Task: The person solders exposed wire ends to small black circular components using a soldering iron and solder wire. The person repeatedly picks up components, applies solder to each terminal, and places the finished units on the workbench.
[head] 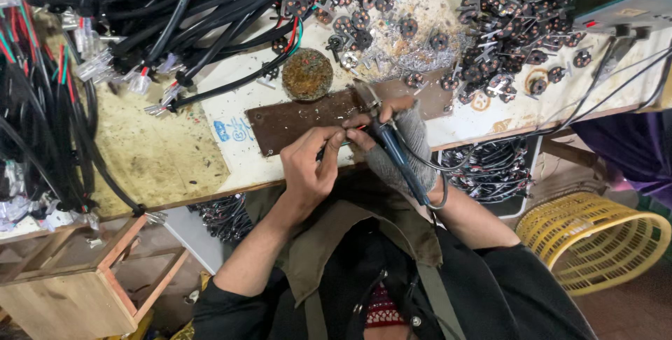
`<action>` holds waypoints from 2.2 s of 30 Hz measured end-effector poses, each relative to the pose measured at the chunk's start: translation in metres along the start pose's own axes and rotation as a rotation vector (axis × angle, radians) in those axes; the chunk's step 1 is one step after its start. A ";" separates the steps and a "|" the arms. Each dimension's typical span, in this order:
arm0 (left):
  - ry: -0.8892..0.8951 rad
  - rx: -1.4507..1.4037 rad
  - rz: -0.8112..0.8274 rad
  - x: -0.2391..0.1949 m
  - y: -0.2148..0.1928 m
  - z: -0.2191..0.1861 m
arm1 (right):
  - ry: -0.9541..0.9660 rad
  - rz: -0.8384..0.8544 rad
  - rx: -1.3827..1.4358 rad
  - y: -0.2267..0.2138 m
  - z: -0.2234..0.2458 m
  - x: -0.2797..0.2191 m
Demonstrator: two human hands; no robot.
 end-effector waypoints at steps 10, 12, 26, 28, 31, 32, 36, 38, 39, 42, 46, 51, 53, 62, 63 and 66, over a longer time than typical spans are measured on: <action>-0.115 -0.077 0.023 0.009 -0.014 -0.023 | -0.281 0.241 -0.362 0.000 0.041 -0.006; -0.018 0.025 -0.067 0.008 -0.015 -0.029 | -0.467 0.168 -0.700 0.002 0.046 -0.005; 0.034 0.051 -0.104 0.005 -0.015 -0.024 | -0.146 0.029 -0.140 -0.004 0.012 0.006; 0.031 0.083 -0.094 0.005 -0.016 -0.025 | -0.133 0.056 -0.086 -0.005 0.008 0.007; 0.044 0.109 -0.087 0.006 -0.016 -0.028 | -0.131 0.108 -0.162 -0.008 0.006 0.010; 0.045 0.114 -0.087 0.006 -0.016 -0.028 | -0.144 0.116 -0.226 -0.009 0.006 0.009; 0.063 0.108 -0.082 0.008 -0.017 -0.032 | -0.059 0.068 -0.048 -0.010 0.002 0.009; 0.064 0.109 -0.072 0.010 -0.017 -0.033 | -0.092 0.096 -0.098 -0.009 0.005 0.010; 0.062 0.110 -0.067 0.010 -0.017 -0.034 | -0.106 0.111 -0.122 -0.008 0.006 0.009; 0.124 0.104 -0.027 0.010 -0.015 -0.038 | -0.132 0.155 -0.172 -0.008 0.009 0.010; 0.186 0.292 -0.005 0.012 -0.015 -0.043 | -0.148 0.137 -0.223 -0.006 0.009 0.010; 0.015 0.348 -0.124 0.030 -0.035 -0.041 | -0.152 0.062 -0.222 -0.004 0.007 0.007; -0.049 0.409 -0.141 0.039 -0.043 -0.039 | -0.216 0.097 -0.334 -0.003 0.012 0.008; -0.188 0.398 -0.007 0.050 -0.041 -0.042 | -0.131 0.075 -0.212 -0.010 0.024 0.003; -0.213 0.351 0.046 0.046 -0.039 -0.040 | -0.125 0.052 -0.224 -0.010 0.024 0.001; -0.075 0.147 0.040 0.028 -0.024 -0.041 | -0.275 0.009 -0.357 -0.007 0.027 -0.003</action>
Point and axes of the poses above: each hand's wrist, its own x-axis towards the middle knuckle, its own y-axis out of the palm, z = x × y, the point moved 4 cm from there along x, towards the middle knuckle, and after that the axes turned 6 degrees about -y, right-handed, at the moved point
